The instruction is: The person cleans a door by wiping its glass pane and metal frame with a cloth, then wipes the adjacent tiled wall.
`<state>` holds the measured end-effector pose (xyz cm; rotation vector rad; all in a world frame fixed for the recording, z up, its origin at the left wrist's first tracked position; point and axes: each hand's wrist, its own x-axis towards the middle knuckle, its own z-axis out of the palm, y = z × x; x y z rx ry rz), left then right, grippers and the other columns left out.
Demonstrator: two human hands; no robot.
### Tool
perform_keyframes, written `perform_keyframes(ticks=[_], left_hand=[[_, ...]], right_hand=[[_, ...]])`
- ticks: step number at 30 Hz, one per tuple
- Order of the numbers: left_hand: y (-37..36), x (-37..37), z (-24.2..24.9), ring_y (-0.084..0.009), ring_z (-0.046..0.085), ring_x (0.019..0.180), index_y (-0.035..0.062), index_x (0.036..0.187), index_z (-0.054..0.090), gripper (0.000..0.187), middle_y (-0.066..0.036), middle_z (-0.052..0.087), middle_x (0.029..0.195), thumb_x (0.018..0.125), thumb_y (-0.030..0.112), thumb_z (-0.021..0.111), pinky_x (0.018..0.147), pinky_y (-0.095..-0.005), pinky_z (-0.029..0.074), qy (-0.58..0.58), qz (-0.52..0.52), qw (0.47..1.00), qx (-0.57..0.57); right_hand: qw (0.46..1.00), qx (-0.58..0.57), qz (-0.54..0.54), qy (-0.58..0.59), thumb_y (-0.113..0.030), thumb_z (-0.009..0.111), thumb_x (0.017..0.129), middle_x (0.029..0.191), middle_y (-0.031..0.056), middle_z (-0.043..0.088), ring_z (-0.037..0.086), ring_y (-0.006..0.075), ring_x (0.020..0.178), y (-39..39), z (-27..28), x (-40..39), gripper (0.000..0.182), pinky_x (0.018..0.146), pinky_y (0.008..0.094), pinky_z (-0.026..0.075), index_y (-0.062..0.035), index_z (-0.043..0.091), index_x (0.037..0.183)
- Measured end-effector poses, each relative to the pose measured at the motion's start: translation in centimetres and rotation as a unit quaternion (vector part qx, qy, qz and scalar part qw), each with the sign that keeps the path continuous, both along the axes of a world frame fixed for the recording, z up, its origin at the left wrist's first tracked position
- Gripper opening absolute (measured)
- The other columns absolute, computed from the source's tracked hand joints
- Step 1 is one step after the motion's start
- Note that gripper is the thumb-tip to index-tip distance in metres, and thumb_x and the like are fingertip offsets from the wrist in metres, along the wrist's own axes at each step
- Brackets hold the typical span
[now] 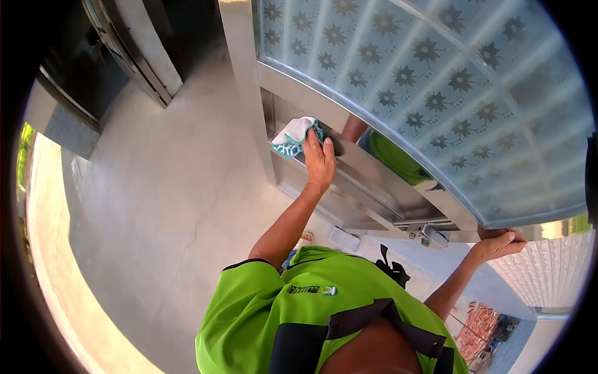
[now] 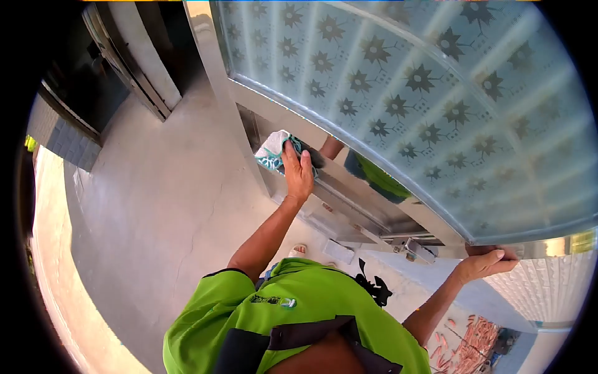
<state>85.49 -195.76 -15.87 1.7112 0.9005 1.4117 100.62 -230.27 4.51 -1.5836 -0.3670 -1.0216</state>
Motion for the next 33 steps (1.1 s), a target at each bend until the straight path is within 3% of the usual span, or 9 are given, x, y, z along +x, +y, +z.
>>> perform_keyframes(ticks=[2,7,10,11,17,23,26,30,33], left_hand=[[-2.0,-0.2,-1.7,-0.0451,0.036,0.131,-0.007,0.149,0.024,0.063,-0.031,0.034,0.142,0.103,0.029,0.046,0.112,-0.0447,0.028,0.033,-0.082,0.994,-0.059],[-7.0,-0.7,-2.3,-0.0486,0.036,0.13,-0.0061,0.147,0.03,0.062,-0.033,0.038,0.139,0.1,0.029,0.051,0.111,-0.0484,0.03,0.066,-0.163,0.983,-0.06],[-3.6,-0.7,-1.2,-0.0481,0.038,0.128,-0.0059,0.146,0.031,0.061,-0.032,0.039,0.139,0.1,0.028,0.051,0.11,-0.0482,0.031,0.079,-0.073,0.992,0.06],[-2.1,-0.7,-0.7,-0.0478,0.039,0.127,-0.006,0.146,0.031,0.06,-0.032,0.039,0.139,0.1,0.028,0.05,0.109,-0.048,0.031,0.054,-0.072,0.996,0.021],[2.2,-0.4,1.2,-0.0468,0.038,0.126,-0.0077,0.146,0.028,0.061,-0.032,0.035,0.141,0.101,0.027,0.049,0.11,-0.0471,0.03,-0.009,-0.013,1.0,-0.012],[-6.8,1.0,-3.7,-0.0484,0.033,0.131,-0.0115,0.146,0.023,0.067,-0.036,0.028,0.143,0.1,0.029,0.049,0.113,-0.0466,0.025,0.046,-0.077,0.995,-0.046],[-10.8,1.3,-5.5,-0.05,0.032,0.131,-0.013,0.146,0.019,0.072,-0.038,0.028,0.141,0.098,0.029,0.053,0.113,-0.0475,0.026,0.075,-0.186,0.971,-0.128],[-13.6,1.7,-5.7,-0.0537,0.038,0.121,-0.0143,0.142,0.02,0.072,-0.04,0.033,0.133,0.091,0.019,0.059,0.107,-0.0494,0.032,0.102,-0.208,0.969,-0.082],[-14.7,1.4,-5.4,-0.052,0.047,0.105,-0.0095,0.129,0.038,0.054,-0.035,0.041,0.117,0.084,0.009,0.059,0.093,-0.0529,0.042,0.103,-0.263,0.956,-0.073]], right_hand=[[1.0,0.009,0.015,0.005,-0.048,0.052,0.097,0.119,0.0141,0.044,0.049,0.0239,0.105,0.3,0.1,-0.1,0.06,0.085,0.0364,0.049,-0.0021,0.036,0.133],[0.999,0.01,0.033,0.015,-0.052,0.055,0.094,0.117,0.0135,0.044,0.051,0.0222,0.102,-1.0,-0.6,1.1,0.063,0.077,0.0343,0.052,-0.0037,0.036,0.129],[1.0,-0.009,0.015,-0.008,-0.053,0.056,0.092,0.117,0.0135,0.044,0.051,0.0221,0.101,-1.3,-0.6,1.4,0.066,0.075,0.0344,0.053,-0.0034,0.035,0.13],[1.0,-0.012,0.012,-0.005,-0.053,0.056,0.092,0.117,0.0135,0.044,0.051,0.0221,0.101,-1.0,-0.5,1.2,0.066,0.075,0.0344,0.053,-0.0034,0.035,0.13],[1.0,-0.001,0.015,-0.012,-0.057,0.055,0.092,0.122,0.0159,0.043,0.048,0.0254,0.109,0.5,0.4,0.0,0.078,0.091,0.0403,0.047,0.001,0.031,0.138],[1.0,0.005,0.017,-0.005,-0.059,0.053,0.092,0.129,0.0181,0.042,0.047,0.027,0.113,0.9,0.5,-0.3,0.082,0.093,0.041,0.045,0.002,0.029,0.141],[1.0,-0.004,0.016,-0.001,-0.057,0.053,0.094,0.128,0.0177,0.042,0.048,0.0267,0.113,0.3,0.1,0.1,0.079,0.093,0.0406,0.046,0.0017,0.029,0.14],[0.999,-0.008,0.045,0.004,-0.05,0.052,0.097,0.128,0.0166,0.043,0.048,0.025,0.112,-0.6,-0.3,0.4,0.071,0.093,0.0387,0.046,0.0,0.028,0.14],[0.999,-0.027,0.044,-0.017,-0.036,0.051,0.101,0.128,0.0148,0.045,0.048,0.0225,0.113,0.0,0.5,-0.7,0.058,0.097,0.0369,0.044,-0.001,0.027,0.14]])
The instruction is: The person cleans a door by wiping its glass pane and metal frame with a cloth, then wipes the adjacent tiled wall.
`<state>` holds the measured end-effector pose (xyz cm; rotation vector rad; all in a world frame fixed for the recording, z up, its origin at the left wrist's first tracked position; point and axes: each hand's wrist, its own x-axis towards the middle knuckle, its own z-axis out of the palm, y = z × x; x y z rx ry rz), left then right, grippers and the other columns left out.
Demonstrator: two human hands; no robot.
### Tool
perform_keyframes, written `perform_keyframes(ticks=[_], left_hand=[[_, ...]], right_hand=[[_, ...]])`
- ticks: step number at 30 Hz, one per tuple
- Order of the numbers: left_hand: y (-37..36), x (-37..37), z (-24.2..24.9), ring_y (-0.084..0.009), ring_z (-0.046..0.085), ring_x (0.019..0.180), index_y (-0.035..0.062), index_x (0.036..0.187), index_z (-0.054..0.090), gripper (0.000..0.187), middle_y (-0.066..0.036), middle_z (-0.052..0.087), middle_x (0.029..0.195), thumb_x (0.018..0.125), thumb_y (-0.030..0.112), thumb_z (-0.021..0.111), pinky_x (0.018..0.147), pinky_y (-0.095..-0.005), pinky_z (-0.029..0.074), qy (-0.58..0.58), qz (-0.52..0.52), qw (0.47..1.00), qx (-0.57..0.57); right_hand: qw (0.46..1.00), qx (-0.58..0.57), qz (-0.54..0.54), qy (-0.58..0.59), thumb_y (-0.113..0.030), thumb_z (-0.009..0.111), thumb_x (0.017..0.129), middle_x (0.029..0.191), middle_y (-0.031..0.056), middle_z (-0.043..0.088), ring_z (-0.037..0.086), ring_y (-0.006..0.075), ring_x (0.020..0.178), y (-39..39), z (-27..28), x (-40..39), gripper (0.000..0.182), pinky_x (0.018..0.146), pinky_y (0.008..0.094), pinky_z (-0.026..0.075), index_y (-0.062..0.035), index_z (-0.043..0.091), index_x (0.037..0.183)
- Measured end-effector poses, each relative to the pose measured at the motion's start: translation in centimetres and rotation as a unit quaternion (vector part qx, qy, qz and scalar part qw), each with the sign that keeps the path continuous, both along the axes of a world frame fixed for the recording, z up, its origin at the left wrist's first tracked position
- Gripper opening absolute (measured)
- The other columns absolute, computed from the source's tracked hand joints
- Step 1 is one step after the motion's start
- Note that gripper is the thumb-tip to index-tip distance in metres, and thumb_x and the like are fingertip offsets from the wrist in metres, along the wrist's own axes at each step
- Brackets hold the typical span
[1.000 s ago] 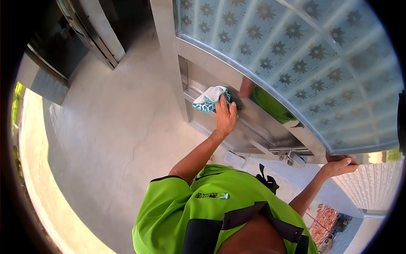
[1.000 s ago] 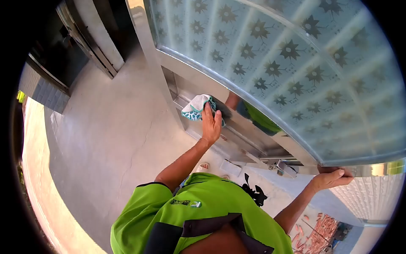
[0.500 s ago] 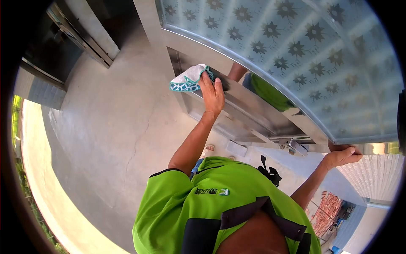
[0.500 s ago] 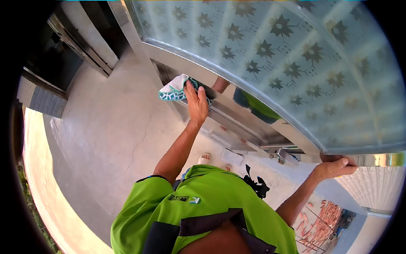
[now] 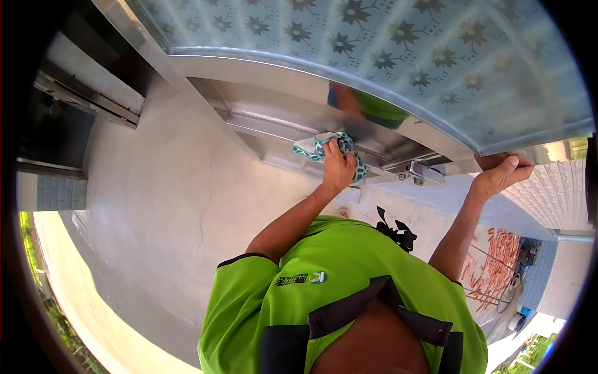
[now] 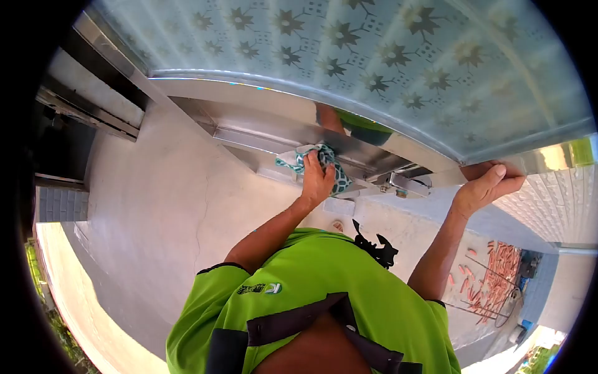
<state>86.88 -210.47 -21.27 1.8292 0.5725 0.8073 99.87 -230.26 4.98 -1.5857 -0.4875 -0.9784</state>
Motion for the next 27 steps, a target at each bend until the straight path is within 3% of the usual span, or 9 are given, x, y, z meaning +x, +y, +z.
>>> perform_keyframes(ticks=[4,7,11,17,19,20,21,24,27], left_hand=[[-1.3,0.3,0.3,-0.0424,0.055,0.102,-0.0008,0.113,0.057,0.033,-0.024,0.056,0.113,0.081,0.007,0.06,0.087,-0.0504,0.047,0.07,-0.108,0.99,0.063],[-2.8,1.5,-0.2,-0.0382,0.055,0.104,0.0019,0.109,0.062,0.031,-0.018,0.062,0.106,0.078,0.007,0.062,0.085,-0.0487,0.048,0.112,-0.166,0.966,0.162],[-6.2,2.8,0.3,-0.0337,0.056,0.106,0.0065,0.105,0.066,0.03,-0.012,0.067,0.104,0.075,0.009,0.063,0.082,-0.0501,0.046,0.143,-0.176,0.946,0.231],[-8.4,3.4,-1.1,-0.0352,0.055,0.099,0.0088,0.097,0.064,0.024,-0.011,0.064,0.095,0.075,0.002,0.061,0.081,-0.0501,0.044,0.111,-0.084,0.962,0.236],[-9.5,2.8,-2.0,-0.0378,0.056,0.096,0.0079,0.096,0.063,0.022,-0.013,0.064,0.094,0.075,0.001,0.061,0.082,-0.0491,0.045,0.109,-0.062,0.979,0.163],[-10.4,2.2,-2.3,-0.0292,0.062,0.078,0.0041,0.097,0.065,0.02,-0.012,0.067,0.087,0.078,-0.001,0.06,0.072,-0.0385,0.049,0.149,-0.069,0.981,0.104],[-11.4,1.6,-2.7,-0.0292,0.062,0.078,0.0041,0.097,0.065,0.02,-0.012,0.067,0.087,0.078,-0.001,0.06,0.072,-0.0385,0.049,0.152,-0.073,0.98,0.109],[-13.4,0.3,-5.0,-0.009,0.057,0.076,-0.0003,0.1,0.065,0.019,-0.001,0.064,0.083,0.081,0.0,0.064,0.068,-0.023,0.046,0.177,-0.153,0.931,-0.279],[-16.4,-0.2,-0.7,-0.0088,0.058,0.089,0.0017,0.103,0.066,0.018,-0.001,0.066,0.094,0.086,0.0,0.062,0.082,-0.0233,0.046,0.128,-0.217,0.89,-0.381]], right_hand=[[0.998,-0.039,0.033,0.034,-0.027,0.052,0.101,0.127,0.013,0.047,0.048,0.0202,0.113,-2.7,0.0,0.1,0.052,0.102,0.0362,0.039,0.0023,0.031,0.139],[0.988,-0.031,0.138,0.058,-0.022,0.056,0.098,0.124,0.0125,0.05,0.048,0.0213,0.115,-2.9,0.3,-1.0,0.053,0.105,0.0367,0.036,0.0018,0.033,0.14],[0.992,-0.026,0.116,0.051,-0.018,0.056,0.098,0.138,0.0179,0.048,0.049,0.0259,0.126,-5.1,-1.9,-1.0,0.059,0.108,0.038,0.037,0.0045,0.03,0.145],[0.93,-0.068,0.189,0.308,-0.009,0.058,0.096,0.126,0.0131,0.06,0.061,0.0182,0.108,-12.8,-9.8,0.8,0.038,0.093,0.0296,0.047,-0.0011,0.051,0.133],[0.861,-0.187,0.252,0.399,-0.012,0.061,0.095,0.121,0.0128,0.062,0.063,0.0176,0.103,-15.4,-13.1,1.2,0.036,0.089,0.029,0.05,-0.0027,0.054,0.129],[0.816,-0.244,0.275,0.446,-0.013,0.063,0.094,0.122,0.0133,0.062,0.063,0.0182,0.102,-16.3,-14.4,1.0,0.039,0.087,0.0291,0.05,-0.0031,0.053,0.13],[0.764,-0.299,0.297,0.488,-0.015,0.065,0.093,0.124,0.0138,0.062,0.064,0.0189,0.102,-16.5,-15.2,0.5,0.041,0.086,0.0291,0.051,-0.0035,0.053,0.131],[0.654,-0.299,0.389,0.576,-0.029,0.068,0.092,0.138,0.0166,0.054,0.058,0.0245,0.118,-17.3,-21.7,-0.2,0.058,0.09,0.0342,0.051,-0.0057,0.046,0.14],[0.557,-0.204,0.476,0.65,-0.04,0.063,0.095,0.154,0.0119,0.036,0.046,0.0278,0.132,-17.2,-23.3,-2.4,0.072,0.095,0.0448,0.05,-0.011,0.028,0.152]])
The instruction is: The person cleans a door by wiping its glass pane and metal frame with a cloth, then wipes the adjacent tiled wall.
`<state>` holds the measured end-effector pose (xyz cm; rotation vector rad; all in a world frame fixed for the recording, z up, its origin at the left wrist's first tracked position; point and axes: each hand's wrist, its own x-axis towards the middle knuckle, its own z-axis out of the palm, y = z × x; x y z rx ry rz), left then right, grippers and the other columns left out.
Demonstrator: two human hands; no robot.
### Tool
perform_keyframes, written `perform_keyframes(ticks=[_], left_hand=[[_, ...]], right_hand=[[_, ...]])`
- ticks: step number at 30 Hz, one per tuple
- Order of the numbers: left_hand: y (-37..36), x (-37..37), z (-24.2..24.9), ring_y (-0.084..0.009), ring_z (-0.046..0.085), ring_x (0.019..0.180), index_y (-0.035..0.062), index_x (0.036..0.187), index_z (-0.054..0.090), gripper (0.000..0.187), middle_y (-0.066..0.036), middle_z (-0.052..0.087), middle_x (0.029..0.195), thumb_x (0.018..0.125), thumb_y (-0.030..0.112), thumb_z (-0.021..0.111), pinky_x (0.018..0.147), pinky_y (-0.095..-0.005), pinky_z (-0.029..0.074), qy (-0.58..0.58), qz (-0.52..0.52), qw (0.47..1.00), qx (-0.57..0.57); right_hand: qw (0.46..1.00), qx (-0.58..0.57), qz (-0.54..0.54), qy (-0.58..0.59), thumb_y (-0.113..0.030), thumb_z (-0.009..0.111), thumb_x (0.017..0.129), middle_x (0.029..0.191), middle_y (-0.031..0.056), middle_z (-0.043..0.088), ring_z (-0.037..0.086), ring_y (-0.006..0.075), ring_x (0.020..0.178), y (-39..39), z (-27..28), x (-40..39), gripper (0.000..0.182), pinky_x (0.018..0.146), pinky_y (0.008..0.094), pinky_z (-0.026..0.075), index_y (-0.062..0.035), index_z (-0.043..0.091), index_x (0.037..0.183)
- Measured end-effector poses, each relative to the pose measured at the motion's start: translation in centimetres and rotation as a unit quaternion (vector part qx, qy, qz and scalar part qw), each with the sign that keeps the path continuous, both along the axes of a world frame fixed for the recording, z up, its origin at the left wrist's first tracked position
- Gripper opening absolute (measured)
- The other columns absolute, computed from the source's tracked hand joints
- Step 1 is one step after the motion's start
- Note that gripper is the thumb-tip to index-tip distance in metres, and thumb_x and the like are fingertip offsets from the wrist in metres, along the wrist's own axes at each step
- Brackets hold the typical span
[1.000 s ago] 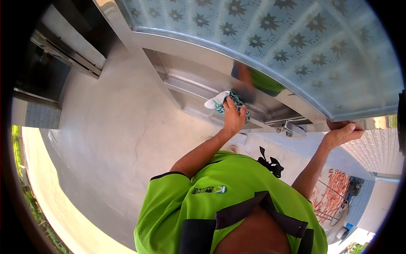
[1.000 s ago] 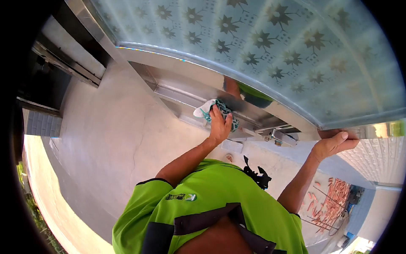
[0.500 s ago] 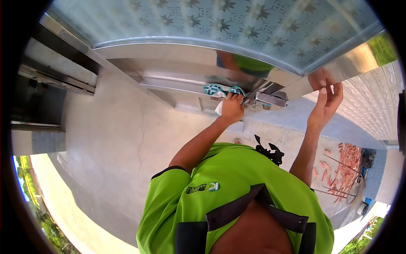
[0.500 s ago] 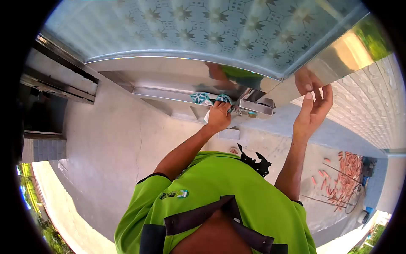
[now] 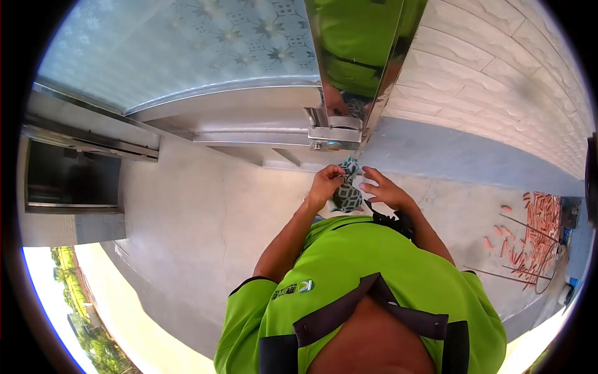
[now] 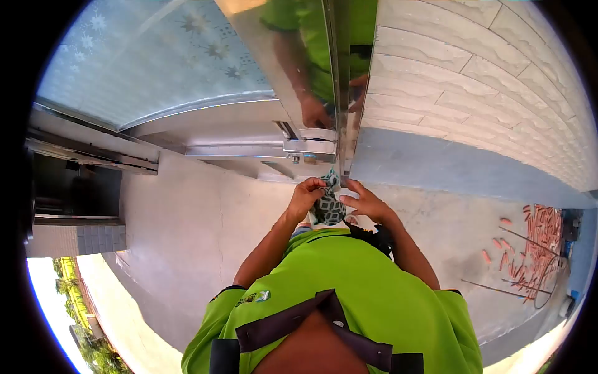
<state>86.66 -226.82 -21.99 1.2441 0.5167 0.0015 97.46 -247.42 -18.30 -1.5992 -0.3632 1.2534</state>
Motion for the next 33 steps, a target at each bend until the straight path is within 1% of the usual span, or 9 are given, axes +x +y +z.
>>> perform_keyframes(ticks=[3,7,10,12,15,17,23,27,33], left_hand=[[-2.3,0.2,3.2,-0.0089,0.058,0.096,0.0019,0.108,0.066,0.019,0.0,0.066,0.101,0.091,0.002,0.06,0.089,-0.0236,0.044,-0.044,-0.081,0.996,-0.008],[-2.7,-0.1,4.9,-0.0094,0.057,0.098,0.0031,0.114,0.069,0.024,-0.001,0.066,0.115,0.093,0.006,0.058,0.093,-0.0246,0.044,-0.034,-0.062,0.997,0.023],[-2.0,-0.8,6.1,-0.0087,0.057,0.1,0.0045,0.116,0.07,0.025,-0.001,0.065,0.12,0.093,0.007,0.059,0.092,-0.0252,0.044,-0.126,0.056,0.983,0.121],[-0.2,-2.0,6.1,-0.0113,0.06,0.108,0.0073,0.119,0.069,0.026,-0.002,0.066,0.12,0.096,0.013,0.058,0.093,-0.0288,0.047,-0.064,0.096,0.991,0.064],[1.4,-3.4,5.8,-0.0157,0.063,0.106,0.0062,0.117,0.069,0.025,-0.005,0.069,0.114,0.096,0.014,0.058,0.094,-0.0323,0.05,-0.047,0.114,0.99,0.073],[2.1,-4.4,5.2,-0.0205,0.067,0.102,0.0035,0.115,0.068,0.024,-0.009,0.07,0.108,0.096,0.014,0.057,0.093,-0.035,0.053,0.004,0.111,0.993,0.04],[0.4,-5.2,4.2,-0.0216,0.068,0.097,-0.0022,0.116,0.065,0.027,-0.014,0.071,0.105,0.098,0.013,0.054,0.091,-0.0343,0.054,0.036,0.034,0.999,-0.013],[0.2,-4.5,4.6,-0.0204,0.067,0.097,-0.0031,0.119,0.063,0.029,-0.013,0.07,0.106,0.098,0.016,0.055,0.092,-0.0328,0.053,0.065,-0.061,0.996,0.014],[0.9,-3.8,4.2,-0.0173,0.067,0.092,-0.0023,0.118,0.064,0.029,-0.011,0.071,0.102,0.099,0.019,0.056,0.084,-0.0292,0.052,0.037,-0.05,0.998,0.026]], right_hand=[[0.972,0.075,-0.011,0.224,-0.038,0.062,0.096,0.136,0.0057,0.05,0.054,0.0224,0.12,0.7,-1.5,-0.6,0.058,0.086,0.0408,0.054,-0.0116,0.039,0.143],[0.974,0.145,-0.038,0.172,-0.033,0.064,0.095,0.121,0.0029,0.06,0.06,0.0164,0.104,1.1,-2.9,0.2,0.044,0.076,0.0366,0.055,-0.0098,0.053,0.131],[0.947,0.164,-0.224,0.16,-0.014,0.066,0.091,0.096,0.0024,0.067,0.064,0.0133,0.082,1.9,-2.4,1.6,0.02,0.068,0.0312,0.054,-0.0028,0.064,0.108],[0.924,0.2,-0.31,0.104,-0.009,0.064,0.092,0.093,0.0011,0.067,0.062,0.0099,0.073,2.6,-0.6,3.0,0.012,0.065,0.0255,0.049,-0.0033,0.064,0.103],[0.941,0.185,-0.276,-0.059,-0.015,0.064,0.095,0.092,-0.0003,0.065,0.058,0.0066,0.076,2.9,3.0,5.0,0.016,0.067,0.0232,0.046,-0.0036,0.063,0.106],[0.911,0.334,-0.219,-0.107,-0.025,0.065,0.096,0.09,-0.001,0.063,0.053,0.0047,0.08,4.5,5.7,4.7,0.029,0.07,0.0221,0.045,-0.0016,0.06,0.113],[0.955,0.115,-0.26,-0.081,-0.031,0.065,0.097,0.088,-0.002,0.061,0.051,0.006,0.08,5.0,-2.8,3.5,0.038,0.073,0.0231,0.044,-0.0004,0.058,0.119],[0.948,0.17,-0.263,-0.054,-0.028,0.065,0.097,0.09,-0.0014,0.062,0.052,0.0065,0.081,4.3,-0.8,2.5,0.033,0.073,0.0235,0.045,-0.0006,0.061,0.114],[0.891,0.327,-0.31,-0.062,-0.014,0.072,0.091,0.096,0.0004,0.067,0.058,0.0077,0.086,4.7,4.8,2.9,0.023,0.077,0.025,0.049,-0.0004,0.064,0.108]])
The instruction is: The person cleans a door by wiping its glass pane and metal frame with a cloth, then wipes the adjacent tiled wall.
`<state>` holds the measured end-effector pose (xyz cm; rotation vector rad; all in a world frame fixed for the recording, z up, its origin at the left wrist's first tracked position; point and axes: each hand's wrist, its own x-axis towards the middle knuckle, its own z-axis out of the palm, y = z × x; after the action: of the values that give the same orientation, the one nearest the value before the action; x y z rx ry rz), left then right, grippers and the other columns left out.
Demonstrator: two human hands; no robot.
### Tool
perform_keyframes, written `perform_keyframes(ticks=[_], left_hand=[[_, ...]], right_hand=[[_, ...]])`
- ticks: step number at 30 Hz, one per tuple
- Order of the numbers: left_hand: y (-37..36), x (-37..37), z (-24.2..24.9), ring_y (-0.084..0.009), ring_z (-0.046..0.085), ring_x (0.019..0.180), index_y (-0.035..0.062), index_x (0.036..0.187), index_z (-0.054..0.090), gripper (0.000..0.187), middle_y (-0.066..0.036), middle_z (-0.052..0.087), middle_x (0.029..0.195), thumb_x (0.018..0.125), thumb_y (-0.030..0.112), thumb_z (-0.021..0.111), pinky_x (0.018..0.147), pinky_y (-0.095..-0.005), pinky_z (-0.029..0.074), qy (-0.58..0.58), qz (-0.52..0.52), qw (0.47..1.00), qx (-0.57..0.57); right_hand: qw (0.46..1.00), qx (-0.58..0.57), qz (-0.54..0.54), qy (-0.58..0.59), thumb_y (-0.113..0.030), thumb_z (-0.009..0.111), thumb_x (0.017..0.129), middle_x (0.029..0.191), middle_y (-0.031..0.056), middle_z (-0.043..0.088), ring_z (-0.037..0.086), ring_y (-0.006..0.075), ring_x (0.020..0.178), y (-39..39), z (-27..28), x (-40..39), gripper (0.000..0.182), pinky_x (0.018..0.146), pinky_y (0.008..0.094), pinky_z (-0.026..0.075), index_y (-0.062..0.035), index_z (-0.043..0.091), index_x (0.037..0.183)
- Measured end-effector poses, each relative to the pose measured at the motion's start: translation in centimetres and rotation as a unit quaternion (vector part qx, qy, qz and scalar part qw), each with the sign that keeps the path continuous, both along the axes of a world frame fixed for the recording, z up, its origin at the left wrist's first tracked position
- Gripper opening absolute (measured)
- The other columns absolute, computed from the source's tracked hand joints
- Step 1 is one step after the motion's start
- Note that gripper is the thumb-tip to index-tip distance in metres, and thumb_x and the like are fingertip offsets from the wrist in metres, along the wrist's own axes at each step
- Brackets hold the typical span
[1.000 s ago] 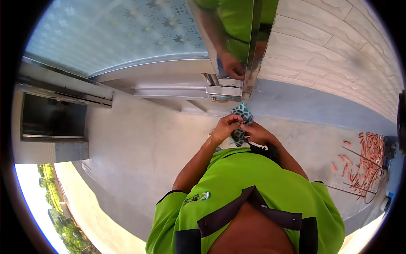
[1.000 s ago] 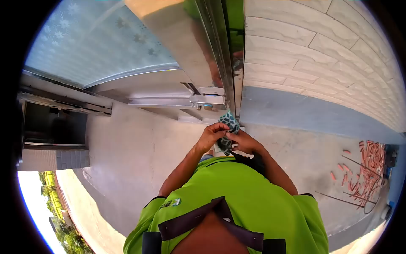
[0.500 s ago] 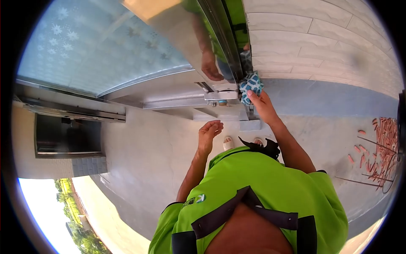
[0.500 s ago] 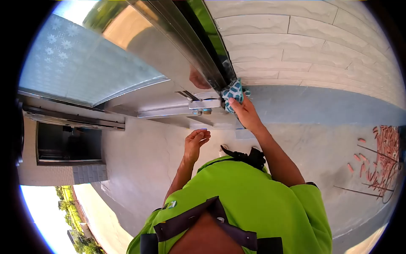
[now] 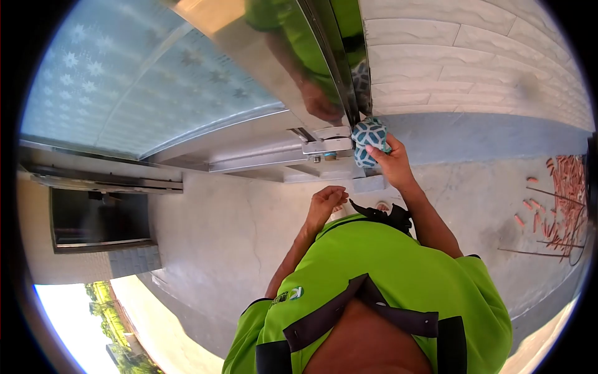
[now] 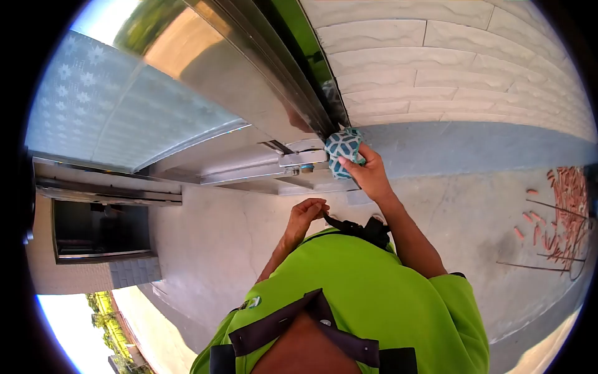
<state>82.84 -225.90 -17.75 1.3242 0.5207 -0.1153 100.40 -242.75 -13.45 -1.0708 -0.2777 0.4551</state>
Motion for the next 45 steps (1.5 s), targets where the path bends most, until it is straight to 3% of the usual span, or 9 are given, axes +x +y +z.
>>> perform_keyframes(ticks=[3,21,30,32,35,37,39,41,45], left_hand=[[0.4,0.1,-0.2,-0.0205,0.067,0.098,-0.0027,0.12,0.063,0.03,-0.014,0.07,0.106,0.099,0.018,0.056,0.093,-0.0332,0.052,0.002,-0.007,1.0,0.006],[1.1,0.2,-0.7,-0.0179,0.069,0.095,-0.0004,0.117,0.065,0.03,-0.011,0.072,0.103,0.099,0.022,0.057,0.084,-0.0297,0.053,0.0,0.034,0.999,-0.012],[1.4,-0.2,-0.9,-0.0182,0.069,0.095,-0.0006,0.117,0.065,0.031,-0.011,0.072,0.103,0.099,0.022,0.056,0.084,-0.0295,0.053,-0.027,0.041,0.999,-0.02],[1.4,-0.3,-1.0,-0.0177,0.069,0.095,-0.0001,0.117,0.065,0.031,-0.01,0.072,0.102,0.098,0.023,0.056,0.081,-0.029,0.053,-0.026,0.044,0.999,-0.016],[1.6,-0.5,-0.7,-0.0195,0.069,0.096,-0.0017,0.118,0.064,0.03,-0.013,0.071,0.103,0.099,0.02,0.057,0.085,-0.0311,0.053,-0.01,0.051,0.999,-0.012],[1.7,-0.7,-0.7,-0.0218,0.069,0.097,-0.0038,0.118,0.063,0.028,-0.015,0.071,0.105,0.099,0.016,0.057,0.091,-0.0337,0.054,0.004,0.053,0.999,-0.009],[1.6,-0.7,-0.6,-0.0218,0.069,0.096,-0.0035,0.118,0.064,0.029,-0.015,0.071,0.104,0.099,0.017,0.057,0.091,-0.0338,0.054,0.004,0.057,0.998,-0.014],[1.6,-0.8,-0.4,-0.0219,0.069,0.096,-0.0034,0.118,0.064,0.029,-0.015,0.071,0.104,0.098,0.018,0.058,0.091,-0.0339,0.054,0.004,0.053,0.999,-0.014],[1.4,-0.4,-0.4,-0.0218,0.069,0.096,-0.0031,0.118,0.064,0.03,-0.015,0.071,0.104,0.098,0.018,0.058,0.091,-0.0338,0.054,-0.021,0.039,0.999,-0.022]], right_hand=[[0.988,-0.09,0.002,-0.122,-0.011,0.075,0.088,0.097,0.0011,0.069,0.061,0.0092,0.088,0.3,0.5,0.3,0.024,0.079,0.026,0.05,-0.0019,0.065,0.109],[0.974,-0.229,-0.003,-0.004,-0.013,0.075,0.08,0.093,0.0051,0.07,0.064,0.0122,0.082,1.5,2.5,1.2,0.028,0.072,0.0288,0.052,0.0012,0.068,0.103],[0.988,-0.153,0.002,0.016,-0.011,0.073,0.081,0.092,0.0046,0.069,0.063,0.0119,0.083,1.3,1.1,1.3,0.022,0.072,0.0285,0.051,0.0007,0.069,0.099],[0.994,0.008,-0.019,0.109,-0.005,0.071,0.084,0.092,0.0029,0.069,0.063,0.0105,0.082,1.0,-0.2,1.6,0.017,0.073,0.0281,0.05,-0.0001,0.069,0.1],[0.98,0.073,-0.081,0.165,-0.003,0.069,0.086,0.092,0.0009,0.069,0.062,0.0092,0.082,0.7,1.1,1.8,0.015,0.073,0.0275,0.049,-0.0016,0.069,0.101],[0.984,0.085,-0.077,0.137,-0.004,0.068,0.089,0.092,-0.0008,0.068,0.061,0.0077,0.085,0.5,2.2,1.9,0.013,0.076,0.0256,0.048,-0.0029,0.07,0.101],[0.999,-0.039,-0.026,-0.011,-0.006,0.066,0.091,0.092,-0.0025,0.066,0.06,0.0084,0.082,0.0,3.5,1.7,0.012,0.072,0.025,0.046,-0.0065,0.066,0.103],[0.999,0.008,-0.026,-0.018,-0.011,0.066,0.094,0.093,-0.0044,0.064,0.057,0.0072,0.083,0.6,3.5,1.0,0.011,0.075,0.0236,0.044,-0.007,0.066,0.104],[0.995,-0.087,-0.009,-0.053,-0.021,0.063,0.098,0.099,-0.0048,0.064,0.055,0.007,0.091,0.3,-0.5,1.4,0.016,0.083,0.0262,0.043,-0.0092,0.065,0.108]])
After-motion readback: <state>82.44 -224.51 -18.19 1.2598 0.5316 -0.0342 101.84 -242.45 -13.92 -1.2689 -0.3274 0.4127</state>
